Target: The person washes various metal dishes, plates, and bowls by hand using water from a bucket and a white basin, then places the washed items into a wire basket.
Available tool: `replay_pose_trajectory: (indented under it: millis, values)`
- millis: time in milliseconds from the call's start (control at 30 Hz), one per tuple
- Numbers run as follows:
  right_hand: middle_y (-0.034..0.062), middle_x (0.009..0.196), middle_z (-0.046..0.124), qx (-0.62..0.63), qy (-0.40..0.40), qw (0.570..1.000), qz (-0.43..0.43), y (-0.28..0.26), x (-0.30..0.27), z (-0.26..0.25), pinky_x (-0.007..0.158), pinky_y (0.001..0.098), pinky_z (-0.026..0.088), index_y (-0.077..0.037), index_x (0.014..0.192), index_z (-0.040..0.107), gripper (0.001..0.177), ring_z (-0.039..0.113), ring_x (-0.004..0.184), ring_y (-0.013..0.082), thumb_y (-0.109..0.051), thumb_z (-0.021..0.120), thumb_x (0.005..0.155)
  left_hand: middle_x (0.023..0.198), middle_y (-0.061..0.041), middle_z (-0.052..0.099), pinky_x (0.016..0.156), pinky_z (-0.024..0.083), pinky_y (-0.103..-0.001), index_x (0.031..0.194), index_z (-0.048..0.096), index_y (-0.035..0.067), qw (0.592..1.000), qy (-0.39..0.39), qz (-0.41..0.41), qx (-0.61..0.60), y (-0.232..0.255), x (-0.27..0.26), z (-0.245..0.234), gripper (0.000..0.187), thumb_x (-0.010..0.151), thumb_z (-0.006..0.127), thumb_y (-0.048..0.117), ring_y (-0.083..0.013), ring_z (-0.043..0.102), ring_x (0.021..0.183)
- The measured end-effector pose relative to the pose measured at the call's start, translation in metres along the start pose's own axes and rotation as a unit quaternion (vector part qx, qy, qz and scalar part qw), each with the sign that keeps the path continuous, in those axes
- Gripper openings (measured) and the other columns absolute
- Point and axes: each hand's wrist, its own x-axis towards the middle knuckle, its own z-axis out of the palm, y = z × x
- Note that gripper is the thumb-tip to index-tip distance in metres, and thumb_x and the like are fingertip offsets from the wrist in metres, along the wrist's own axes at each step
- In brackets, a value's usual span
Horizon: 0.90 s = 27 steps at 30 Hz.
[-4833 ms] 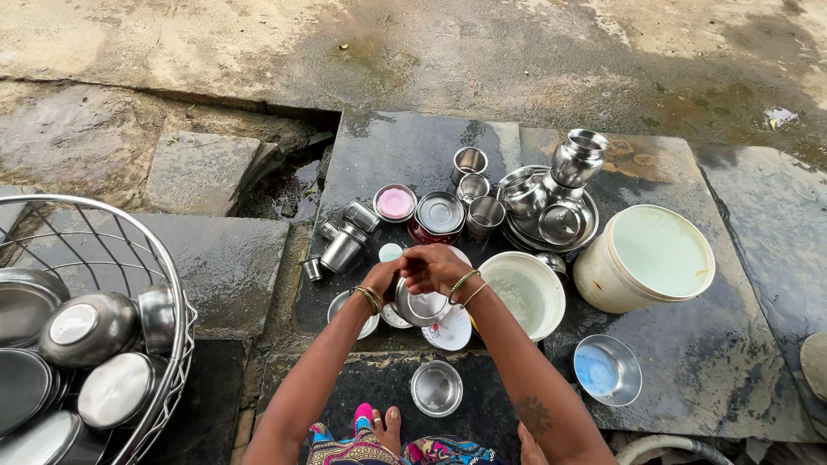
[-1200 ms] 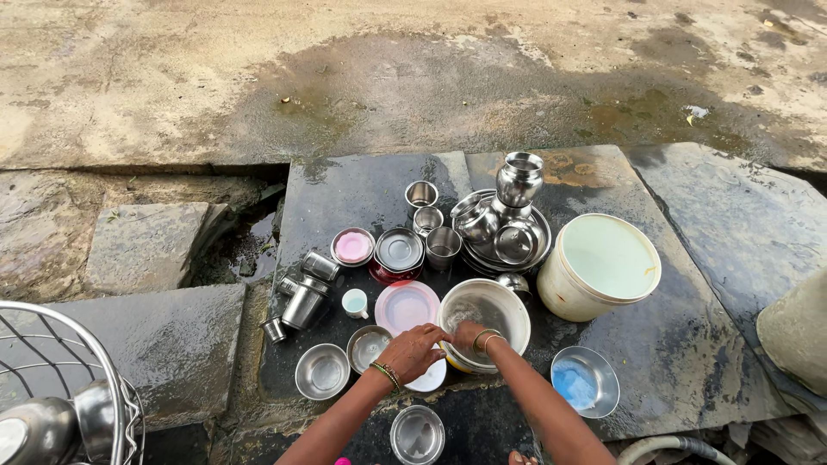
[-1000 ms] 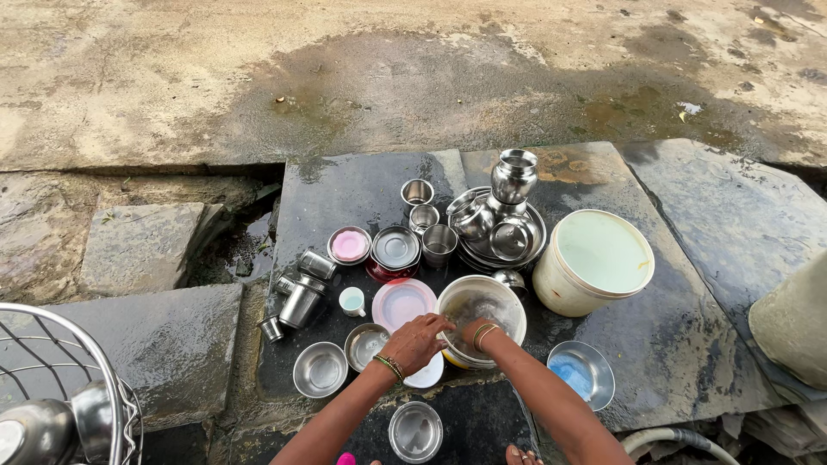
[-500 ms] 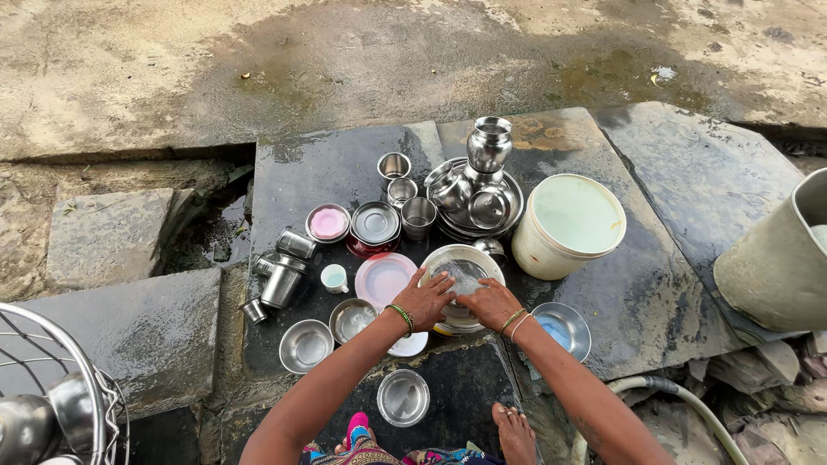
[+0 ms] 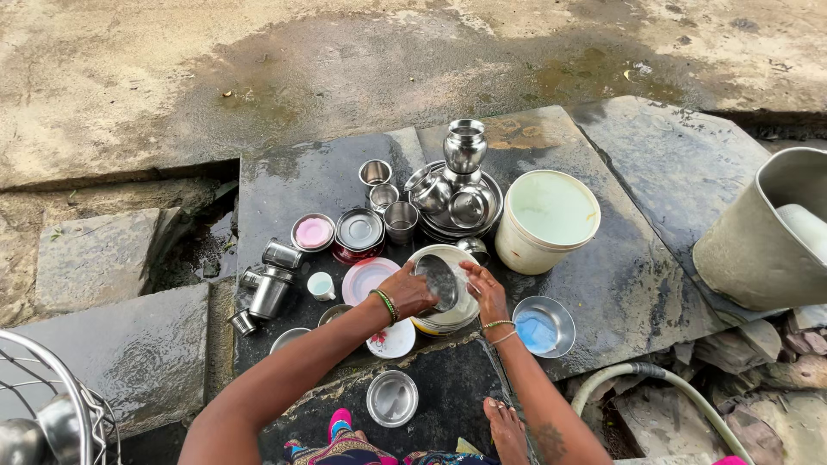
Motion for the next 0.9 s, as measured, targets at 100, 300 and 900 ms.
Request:
replay_pose_trajectory:
  millis: [100, 300, 900]
  values:
    - [0.0057, 0.132, 0.063, 0.243, 0.065, 0.965, 0.075, 0.048, 0.024, 0.017, 0.111, 0.0403, 0.039, -0.009, 0.130, 0.066, 0.033, 0.051, 0.127, 0.0230, -0.029, 0.054, 0.107, 0.109, -0.005, 0.074, 0.101, 0.043, -0.061, 0.114, 0.070, 0.018, 0.999, 0.005, -0.014, 0.030, 0.019, 0.010, -0.017, 0.019, 0.101, 0.058, 0.024, -0.0254, 0.067, 0.111]
    - [0.0076, 0.123, 0.070, 0.387, 0.046, 0.919, 0.061, 0.076, 0.043, 0.036, 0.105, 0.0379, 0.048, -0.005, 0.126, 0.064, 0.037, 0.062, 0.118, 0.0232, -0.028, 0.049, 0.102, 0.115, -0.005, 0.071, 0.098, 0.044, -0.068, 0.113, 0.073, 0.019, 0.994, -0.004, 0.023, 0.103, 0.037, 0.020, -0.028, 0.022, 0.095, 0.063, 0.026, -0.0257, 0.066, 0.113]
    - [0.0065, 0.109, 0.071, -0.152, -0.170, 0.972, 0.058, -0.088, 0.040, 0.037, 0.085, 0.0285, 0.057, -0.002, 0.116, 0.071, 0.032, 0.066, 0.095, 0.0128, -0.025, 0.052, 0.104, 0.106, -0.012, 0.077, 0.086, 0.057, -0.038, 0.122, 0.069, 0.007, 0.827, 0.184, -0.133, -0.514, -0.046, 0.040, 0.039, 0.038, 0.090, 0.071, 0.028, -0.0252, 0.074, 0.095]
